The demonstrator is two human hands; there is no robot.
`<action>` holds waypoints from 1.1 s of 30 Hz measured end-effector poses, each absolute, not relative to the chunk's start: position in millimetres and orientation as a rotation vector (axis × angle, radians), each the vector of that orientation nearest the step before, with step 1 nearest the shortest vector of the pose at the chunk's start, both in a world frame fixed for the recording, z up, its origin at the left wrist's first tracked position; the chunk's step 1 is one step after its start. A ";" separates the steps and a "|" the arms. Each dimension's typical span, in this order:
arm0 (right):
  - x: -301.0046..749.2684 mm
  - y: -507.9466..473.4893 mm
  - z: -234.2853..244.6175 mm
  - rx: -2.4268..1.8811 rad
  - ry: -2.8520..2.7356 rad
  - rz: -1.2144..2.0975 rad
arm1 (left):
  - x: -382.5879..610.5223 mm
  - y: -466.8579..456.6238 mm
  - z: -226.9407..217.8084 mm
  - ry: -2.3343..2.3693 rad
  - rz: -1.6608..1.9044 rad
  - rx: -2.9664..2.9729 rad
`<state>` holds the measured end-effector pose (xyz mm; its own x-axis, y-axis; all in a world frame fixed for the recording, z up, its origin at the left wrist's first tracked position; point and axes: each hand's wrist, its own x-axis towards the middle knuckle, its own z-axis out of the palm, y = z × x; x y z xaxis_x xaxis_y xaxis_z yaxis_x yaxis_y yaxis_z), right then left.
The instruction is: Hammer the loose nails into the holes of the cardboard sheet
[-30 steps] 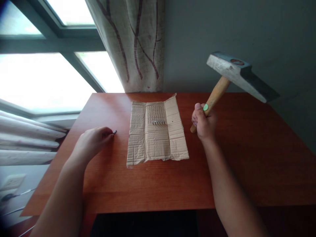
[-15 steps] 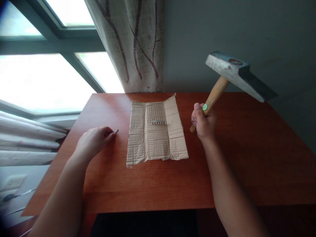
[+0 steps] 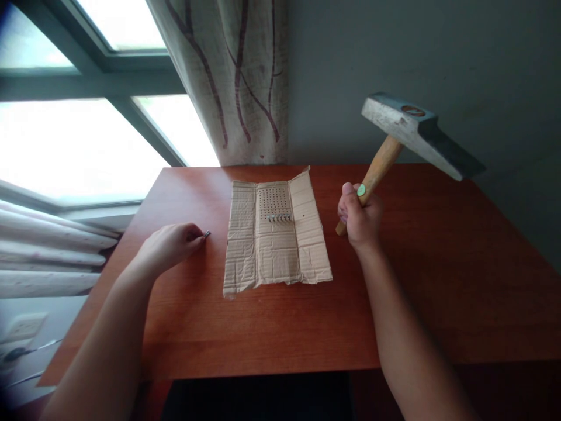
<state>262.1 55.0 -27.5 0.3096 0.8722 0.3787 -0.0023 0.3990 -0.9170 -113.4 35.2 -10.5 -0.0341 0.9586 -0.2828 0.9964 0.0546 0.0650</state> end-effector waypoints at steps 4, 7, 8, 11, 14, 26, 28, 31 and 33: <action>261.8 55.0 -27.7 -0.997 -1.081 0.733 | -112.4 35.9 -8.6 2.099 -0.180 1.954; 261.3 54.6 -27.3 -1.003 -1.068 0.732 | -113.4 34.4 -10.1 2.100 -0.100 1.960; 261.2 54.4 -27.1 -1.001 -1.064 0.733 | -114.4 34.0 -11.1 2.096 -0.082 1.966; 261.0 54.2 -26.9 -0.991 -1.055 0.750 | -119.6 33.8 -14.7 2.078 -0.074 1.959; 261.2 54.4 -27.1 -0.984 -1.050 0.762 | -125.9 34.6 -16.6 2.077 -0.062 1.934; 260.9 54.3 -26.6 -1.009 -1.066 0.737 | -121.3 28.2 -10.7 1.857 0.750 1.752; 261.1 54.4 -27.0 -1.010 -1.069 0.733 | -112.1 26.6 -6.4 1.743 0.893 1.650; 261.3 54.5 -27.2 -0.994 -1.075 0.736 | -91.7 22.8 4.9 1.562 1.059 1.473; 261.1 54.1 -26.9 -0.988 -1.073 0.746 | -74.5 20.2 12.9 1.466 1.105 1.405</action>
<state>261.1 54.1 -26.9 0.3209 0.8759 0.3602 -0.0324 0.3903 -0.9201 -74.5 20.2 12.9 -0.0560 0.9983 0.0186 0.2931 -0.0013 0.9561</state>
